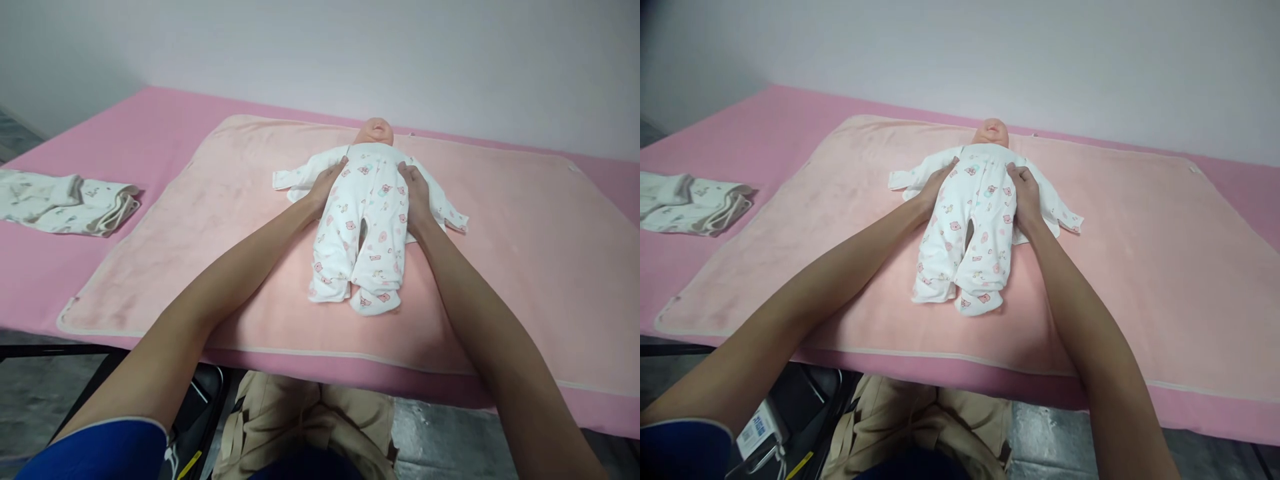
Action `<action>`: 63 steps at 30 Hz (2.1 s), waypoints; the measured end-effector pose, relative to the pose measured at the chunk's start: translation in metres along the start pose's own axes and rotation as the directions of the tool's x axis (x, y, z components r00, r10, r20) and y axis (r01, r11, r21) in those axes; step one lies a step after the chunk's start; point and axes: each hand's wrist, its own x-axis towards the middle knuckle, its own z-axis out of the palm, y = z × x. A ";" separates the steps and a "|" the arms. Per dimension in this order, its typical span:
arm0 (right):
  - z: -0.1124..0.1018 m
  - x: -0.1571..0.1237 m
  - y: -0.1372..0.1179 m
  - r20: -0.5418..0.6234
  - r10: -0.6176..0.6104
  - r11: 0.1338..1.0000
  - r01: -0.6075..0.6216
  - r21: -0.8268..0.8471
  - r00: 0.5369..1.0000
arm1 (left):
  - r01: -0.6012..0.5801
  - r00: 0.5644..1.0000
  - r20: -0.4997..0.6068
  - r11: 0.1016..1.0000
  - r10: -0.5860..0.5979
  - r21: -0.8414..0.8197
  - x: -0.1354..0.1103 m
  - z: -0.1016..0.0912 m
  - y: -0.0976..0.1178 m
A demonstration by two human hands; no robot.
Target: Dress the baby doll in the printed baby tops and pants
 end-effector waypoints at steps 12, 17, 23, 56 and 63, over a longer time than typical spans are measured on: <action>0.001 0.033 -0.014 0.092 -0.060 0.982 0.075 -0.171 0.994 | -0.241 0.970 0.042 0.916 0.241 0.322 0.034 -0.012 0.024; -0.001 0.061 0.012 0.022 0.155 0.986 -0.154 -0.070 0.988 | -0.179 0.981 -0.018 0.930 0.195 0.322 0.058 -0.010 0.010; -0.001 0.048 -0.012 -0.117 -0.042 0.835 -0.029 -0.550 0.992 | -0.324 0.913 0.092 0.573 0.397 0.753 0.049 -0.015 0.014; 0.026 -0.236 -0.084 0.357 -0.353 0.686 0.499 -0.530 0.865 | -0.270 0.921 0.257 0.004 0.293 0.963 -0.280 -0.014 0.012; -0.036 -0.257 -0.062 0.264 -0.315 0.687 0.411 -0.599 0.911 | -0.333 0.874 0.394 -0.242 0.285 0.911 -0.304 0.020 0.019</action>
